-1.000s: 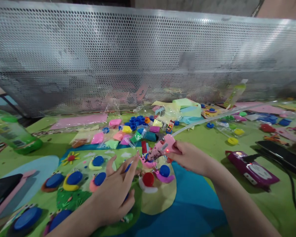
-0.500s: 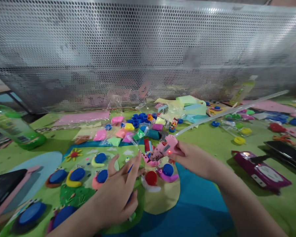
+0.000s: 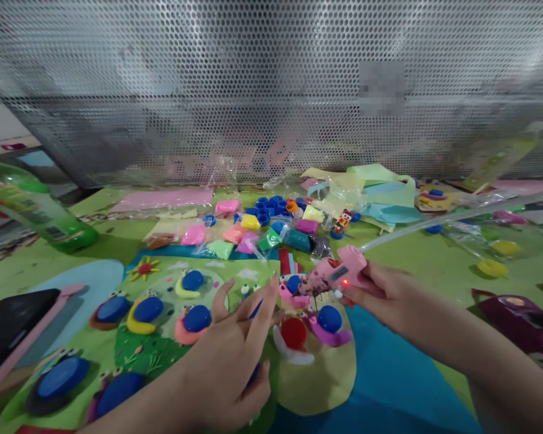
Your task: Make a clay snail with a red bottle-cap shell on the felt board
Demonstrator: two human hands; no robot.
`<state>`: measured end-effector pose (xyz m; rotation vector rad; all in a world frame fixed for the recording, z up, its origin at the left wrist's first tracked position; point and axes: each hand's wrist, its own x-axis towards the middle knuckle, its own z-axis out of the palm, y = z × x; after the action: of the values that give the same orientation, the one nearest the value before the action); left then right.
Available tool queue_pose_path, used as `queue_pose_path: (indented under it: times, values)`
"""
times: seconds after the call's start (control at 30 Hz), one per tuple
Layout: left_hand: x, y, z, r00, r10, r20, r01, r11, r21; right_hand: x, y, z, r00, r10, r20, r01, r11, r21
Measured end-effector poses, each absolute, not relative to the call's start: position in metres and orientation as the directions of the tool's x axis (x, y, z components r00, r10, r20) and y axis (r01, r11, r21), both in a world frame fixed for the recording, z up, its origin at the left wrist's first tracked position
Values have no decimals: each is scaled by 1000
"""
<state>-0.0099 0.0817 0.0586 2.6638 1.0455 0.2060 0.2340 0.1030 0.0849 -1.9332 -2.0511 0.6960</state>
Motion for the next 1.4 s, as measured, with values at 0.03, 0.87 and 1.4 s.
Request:
queue_pose_path:
  times: [0.03, 0.87, 1.4]
  values:
    - [-10, 81, 59, 721, 692, 36, 654, -697, 296, 235, 103, 84, -88, 984, -156, 873, 1, -487]
    - [-14, 80, 57, 722, 685, 99, 664, -726, 180, 236, 104, 96, -156, 967, -200, 794, 2, -608]
    - [-13, 81, 62, 680, 721, 137, 714, -693, 104, 215, 100, 93, -286, 949, -131, 732, 128, -670]
